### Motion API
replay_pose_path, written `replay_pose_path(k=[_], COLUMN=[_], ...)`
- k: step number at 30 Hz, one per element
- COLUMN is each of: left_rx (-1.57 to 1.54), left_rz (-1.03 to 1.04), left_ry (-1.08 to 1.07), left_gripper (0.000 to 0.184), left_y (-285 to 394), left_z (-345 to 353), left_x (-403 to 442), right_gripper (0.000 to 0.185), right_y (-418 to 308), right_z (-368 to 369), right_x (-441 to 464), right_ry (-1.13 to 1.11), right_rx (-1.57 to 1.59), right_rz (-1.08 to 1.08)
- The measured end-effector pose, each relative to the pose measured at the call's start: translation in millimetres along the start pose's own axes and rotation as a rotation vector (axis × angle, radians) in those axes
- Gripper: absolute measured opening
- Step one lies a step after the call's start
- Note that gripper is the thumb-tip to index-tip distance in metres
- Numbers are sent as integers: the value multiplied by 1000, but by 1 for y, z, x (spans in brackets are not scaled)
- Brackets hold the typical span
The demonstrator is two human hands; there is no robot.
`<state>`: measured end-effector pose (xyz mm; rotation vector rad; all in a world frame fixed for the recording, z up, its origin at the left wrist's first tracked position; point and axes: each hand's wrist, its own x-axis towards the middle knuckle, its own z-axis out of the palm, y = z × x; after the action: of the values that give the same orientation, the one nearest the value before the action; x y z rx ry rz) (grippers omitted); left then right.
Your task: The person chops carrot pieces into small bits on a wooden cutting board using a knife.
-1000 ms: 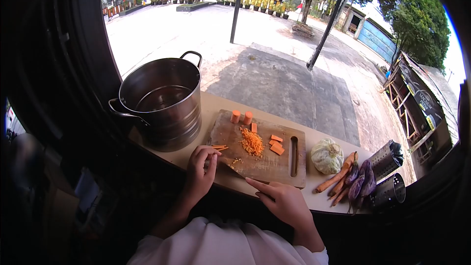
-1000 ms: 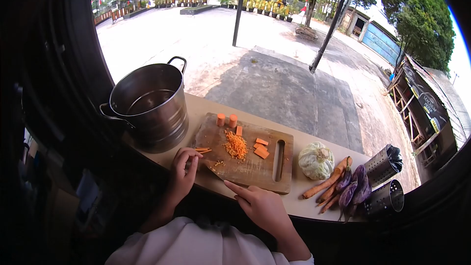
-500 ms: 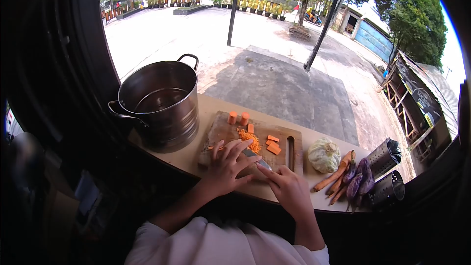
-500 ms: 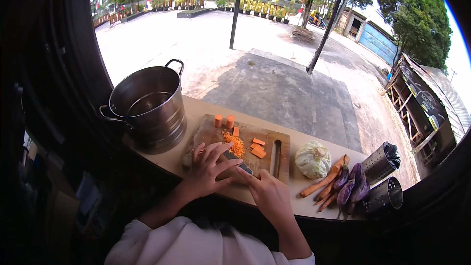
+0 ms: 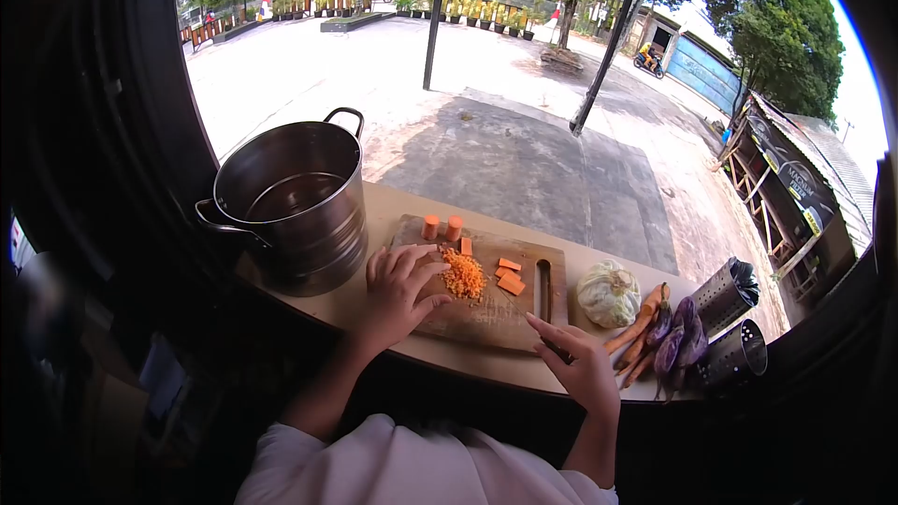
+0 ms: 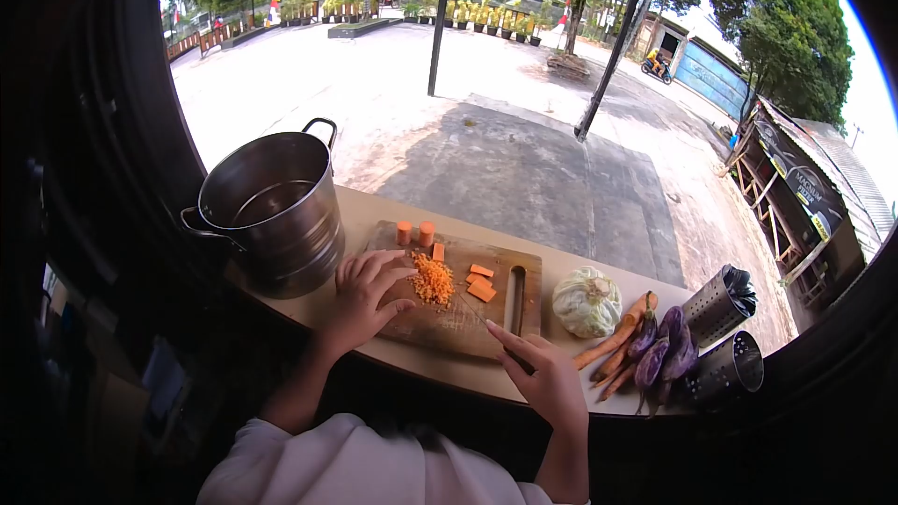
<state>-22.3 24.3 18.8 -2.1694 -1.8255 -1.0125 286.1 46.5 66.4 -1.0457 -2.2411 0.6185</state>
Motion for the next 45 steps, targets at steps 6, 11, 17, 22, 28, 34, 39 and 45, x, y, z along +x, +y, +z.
replay_pose_path(k=[6,11,17,22,28,34,39,45], left_rx=[16,-5,-10,-172,-381,-305,-338,-371], left_rz=[-155,-229,-256,-216,-333,-312,-299,-327], left_ry=[20,23,31,19,62,81,74,72], left_gripper=[36,23,14,20,25,25,22,20], left_y=[-20,-15,-5,3,15,8,3,4], left_z=[-14,-18,-18,-13,-8,-18,-21,-19], left_x=[-25,-23,-18,-19,-27,-36,-34,-31], right_gripper=[45,43,42,43,44,48,49,49], right_y=[46,57,63,59,53,-4,-40,-31], right_z=[25,28,26,25,26,24,24,42], right_x=[7,3,-1,-1,-1,-6,6,15], right_ry=[475,575,565,550,435,58,-223,-201], right_rx=[-28,-3,4,20,76,62,-38,-152], right_rz=[-223,-249,-250,-235,-216,-77,-7,-141])
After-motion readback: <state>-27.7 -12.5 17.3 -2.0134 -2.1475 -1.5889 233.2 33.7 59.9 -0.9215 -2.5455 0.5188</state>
